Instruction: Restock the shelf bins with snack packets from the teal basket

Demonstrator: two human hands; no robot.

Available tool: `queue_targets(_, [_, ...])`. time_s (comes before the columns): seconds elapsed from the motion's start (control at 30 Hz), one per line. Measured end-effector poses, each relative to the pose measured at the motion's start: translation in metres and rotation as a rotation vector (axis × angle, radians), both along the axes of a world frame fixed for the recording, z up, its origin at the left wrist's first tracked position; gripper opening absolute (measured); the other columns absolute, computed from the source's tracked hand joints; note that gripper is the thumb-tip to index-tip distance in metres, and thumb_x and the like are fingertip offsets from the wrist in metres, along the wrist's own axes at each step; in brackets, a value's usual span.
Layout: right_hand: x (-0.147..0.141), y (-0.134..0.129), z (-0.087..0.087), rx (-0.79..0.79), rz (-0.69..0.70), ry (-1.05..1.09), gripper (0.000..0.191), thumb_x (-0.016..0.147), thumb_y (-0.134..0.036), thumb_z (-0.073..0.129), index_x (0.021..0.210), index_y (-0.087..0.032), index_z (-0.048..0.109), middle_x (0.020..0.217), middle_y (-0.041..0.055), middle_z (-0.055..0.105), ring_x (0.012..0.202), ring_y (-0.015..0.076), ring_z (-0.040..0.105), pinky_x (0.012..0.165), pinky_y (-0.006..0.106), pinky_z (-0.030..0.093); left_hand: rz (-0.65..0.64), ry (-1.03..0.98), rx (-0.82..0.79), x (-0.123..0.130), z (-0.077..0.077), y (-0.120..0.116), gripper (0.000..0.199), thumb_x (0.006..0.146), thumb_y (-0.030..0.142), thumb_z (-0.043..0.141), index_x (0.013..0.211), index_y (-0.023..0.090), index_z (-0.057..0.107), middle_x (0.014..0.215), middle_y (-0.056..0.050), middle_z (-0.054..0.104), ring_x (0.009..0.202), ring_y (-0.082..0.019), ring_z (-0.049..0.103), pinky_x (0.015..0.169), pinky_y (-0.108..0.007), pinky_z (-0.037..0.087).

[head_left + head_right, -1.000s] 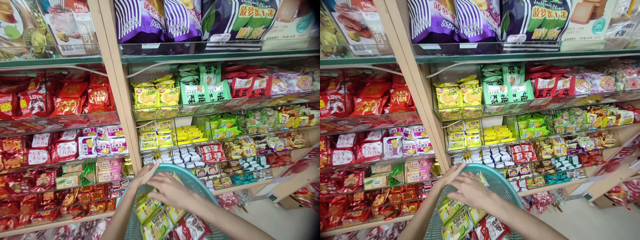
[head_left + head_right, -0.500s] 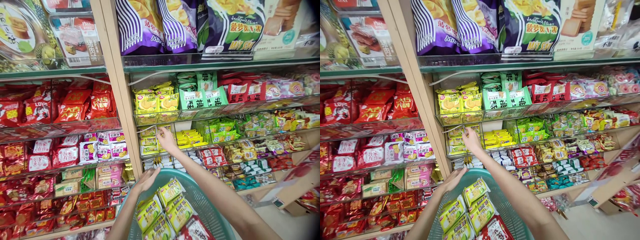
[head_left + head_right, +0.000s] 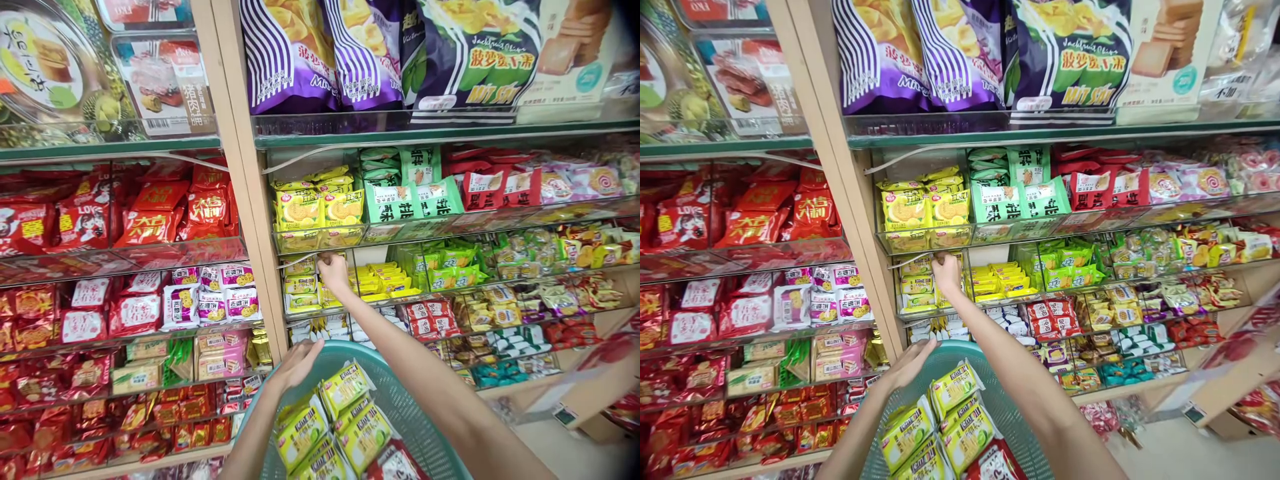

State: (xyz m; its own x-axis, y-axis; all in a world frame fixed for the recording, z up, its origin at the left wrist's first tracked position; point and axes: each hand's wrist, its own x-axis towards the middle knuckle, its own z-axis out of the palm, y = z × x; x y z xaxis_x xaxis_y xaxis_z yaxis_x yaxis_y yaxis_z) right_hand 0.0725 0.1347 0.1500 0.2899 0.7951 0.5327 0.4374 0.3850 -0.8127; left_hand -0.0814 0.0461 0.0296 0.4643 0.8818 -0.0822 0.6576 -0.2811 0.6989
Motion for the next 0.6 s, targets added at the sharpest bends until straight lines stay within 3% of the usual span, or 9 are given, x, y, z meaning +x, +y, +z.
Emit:
queue_targets(0.3, [-0.0048, 0.0026, 0.0013, 0.011, -0.016, 0.002, 0.027, 0.072, -0.027, 0.047, 0.046, -0.021, 0.043, 0.043, -0.0023, 0.044, 0.046, 0.0129, 0.036, 0.053, 0.027, 0.029, 0.004, -0.007, 0.001, 0.0015, 0.0033, -0.0017, 0.074, 0.086, 0.07, 0.014, 0.11, 0.02, 0.063, 0.123, -0.008, 0.06, 0.113, -0.027, 0.052, 0.095, -0.035, 0.037])
queue_targets(0.6, [-0.0061, -0.0009, -0.0037, 0.071, 0.068, 0.072, 0.019, 0.08, -0.031, 0.044, 0.063, -0.022, 0.046, 0.053, -0.0001, 0.054, 0.052, 0.0165, 0.051, 0.055, 0.028, 0.038, -0.008, -0.026, 0.008, 0.0001, -0.0006, 0.0002, 0.071, 0.087, 0.069, 0.015, 0.112, 0.022, 0.062, 0.126, -0.006, 0.058, 0.114, -0.026, 0.052, 0.095, -0.034, 0.036])
